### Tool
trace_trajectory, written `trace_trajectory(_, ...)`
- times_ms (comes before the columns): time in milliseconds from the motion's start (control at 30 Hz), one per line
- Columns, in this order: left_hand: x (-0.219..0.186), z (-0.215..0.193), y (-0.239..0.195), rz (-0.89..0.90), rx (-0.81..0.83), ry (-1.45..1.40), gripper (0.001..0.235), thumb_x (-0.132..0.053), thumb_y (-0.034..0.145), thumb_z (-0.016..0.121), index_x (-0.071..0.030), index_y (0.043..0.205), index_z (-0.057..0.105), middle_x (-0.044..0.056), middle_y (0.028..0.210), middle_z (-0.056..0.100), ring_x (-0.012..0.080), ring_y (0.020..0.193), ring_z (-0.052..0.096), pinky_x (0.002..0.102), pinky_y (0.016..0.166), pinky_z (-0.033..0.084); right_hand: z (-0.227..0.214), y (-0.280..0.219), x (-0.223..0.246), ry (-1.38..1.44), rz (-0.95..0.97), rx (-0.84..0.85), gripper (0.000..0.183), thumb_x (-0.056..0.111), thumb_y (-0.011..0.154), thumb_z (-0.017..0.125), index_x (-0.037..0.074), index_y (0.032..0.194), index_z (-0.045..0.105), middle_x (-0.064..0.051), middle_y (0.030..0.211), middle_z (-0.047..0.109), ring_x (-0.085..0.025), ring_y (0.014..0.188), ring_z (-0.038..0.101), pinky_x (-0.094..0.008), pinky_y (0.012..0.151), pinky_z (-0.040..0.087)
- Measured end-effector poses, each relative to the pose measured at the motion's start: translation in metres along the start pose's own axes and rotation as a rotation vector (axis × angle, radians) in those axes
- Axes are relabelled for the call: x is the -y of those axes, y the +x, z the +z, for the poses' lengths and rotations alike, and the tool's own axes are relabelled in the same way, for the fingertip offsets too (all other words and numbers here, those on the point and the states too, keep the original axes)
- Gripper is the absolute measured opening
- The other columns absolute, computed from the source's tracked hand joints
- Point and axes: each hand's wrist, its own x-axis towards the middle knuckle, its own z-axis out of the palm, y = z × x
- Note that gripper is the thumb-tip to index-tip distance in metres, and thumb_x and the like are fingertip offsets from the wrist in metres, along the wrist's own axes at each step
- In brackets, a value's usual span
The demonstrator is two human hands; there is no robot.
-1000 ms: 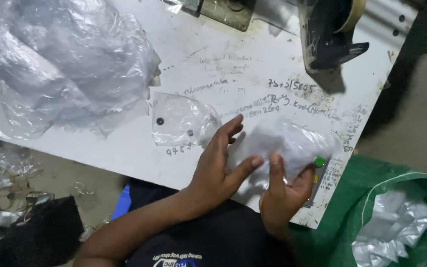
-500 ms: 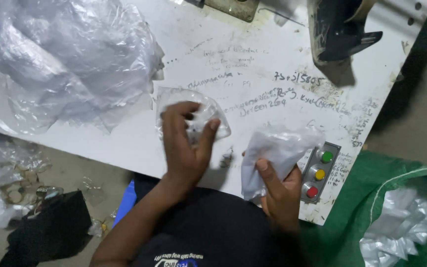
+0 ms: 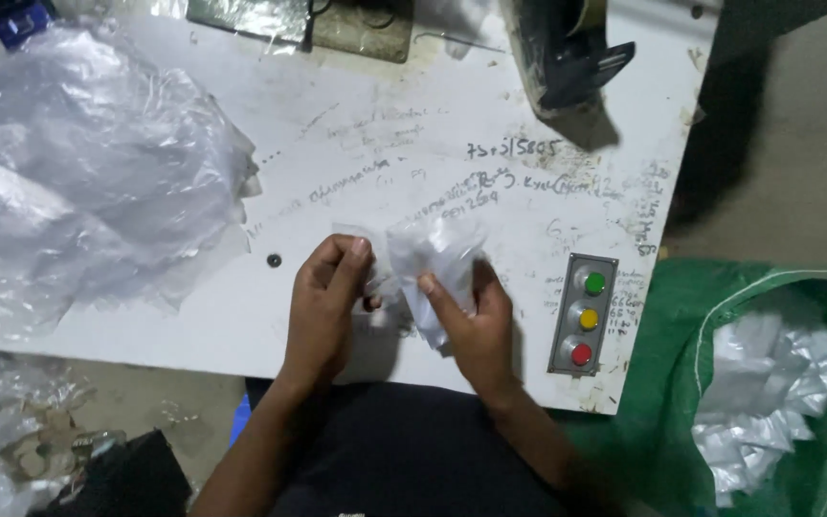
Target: Folding individual plastic bags and placing them into a large green sack at a packaging workstation.
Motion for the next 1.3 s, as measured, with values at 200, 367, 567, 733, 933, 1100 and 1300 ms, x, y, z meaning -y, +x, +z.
trace_trajectory(200,0.031,0.004,0.0,0.327,-0.065,0.179,0.024,-0.022,0.106,0.058,-0.005,0.091,0.067,0.0,0.068,0.058,0.0084,0.065,0.053,0.027,0.059,0.049,0.001,-0.007,-0.024,-0.366,-0.349,0.189,0.024,0.021,0.088,0.082,0.0,0.095,0.072,-0.014,0.087,0.075,-0.018,0.079,0.066,-0.038,0.068,0.058)
trace_trajectory(367,0.051,-0.012,0.011,1.046,-0.197,1.156,0.015,-0.023,0.096,0.081,-0.01,0.09,0.076,0.001,0.054,0.048,0.0219,0.051,0.054,0.033,0.055,0.047,0.002,0.003,0.014,-1.067,-0.906,0.364,0.007,-0.006,0.084,0.063,-0.004,0.076,0.064,-0.025,0.091,0.066,-0.042,0.071,0.063,-0.049,0.046,0.047)
trace_trajectory(567,0.037,-0.009,0.007,1.665,-0.034,1.198,0.016,-0.009,0.094,0.073,-0.016,0.082,0.082,0.003,0.054,0.048,0.0203,0.044,0.046,0.032,0.049,0.044,-0.012,0.015,-0.021,-0.591,-0.415,0.178,0.038,0.014,0.089,0.078,0.017,0.121,0.059,0.0,0.069,0.073,-0.024,0.067,0.074,-0.033,0.071,0.059)
trace_trajectory(733,0.031,-0.007,0.005,1.43,-0.123,1.119,0.003,-0.011,0.089,0.081,-0.01,0.087,0.079,0.001,0.054,0.052,0.0219,0.044,0.052,0.035,0.047,0.045,-0.018,0.017,-0.016,0.153,-0.044,0.272,0.036,0.014,0.087,0.082,0.0,0.11,0.059,-0.009,0.08,0.07,-0.013,0.076,0.065,-0.028,0.069,0.055)
trace_trajectory(933,0.017,0.01,-0.002,0.971,-0.1,0.749,0.008,-0.009,0.096,0.075,-0.003,0.091,0.077,0.008,0.048,0.054,0.0241,0.043,0.054,0.034,0.046,0.044,-0.021,0.007,-0.004,-0.023,-0.18,0.478,0.031,0.01,0.094,0.071,-0.008,0.118,0.062,-0.021,0.084,0.063,-0.03,0.058,0.069,-0.031,0.041,0.048)
trace_trajectory(1100,0.029,0.008,-0.007,1.585,-0.044,1.32,0.01,-0.015,0.094,0.072,-0.019,0.088,0.078,0.007,0.05,0.048,0.0247,0.038,0.046,0.036,0.044,0.044,-0.035,0.015,-0.022,-0.489,-0.369,0.566,0.022,0.003,0.094,0.053,-0.004,0.081,0.068,-0.014,0.061,0.061,-0.022,0.053,0.057,-0.031,0.043,0.044)
trace_trajectory(1300,0.014,0.026,-0.023,1.413,0.283,0.976,0.015,-0.013,0.093,0.081,-0.001,0.094,0.073,0.004,0.069,0.058,0.0169,0.057,0.05,0.032,0.052,0.042,-0.036,0.019,0.014,-0.519,0.063,0.733,0.01,0.019,0.088,0.058,0.015,0.088,0.067,0.0,0.081,0.07,-0.012,0.081,0.065,-0.032,0.07,0.052)
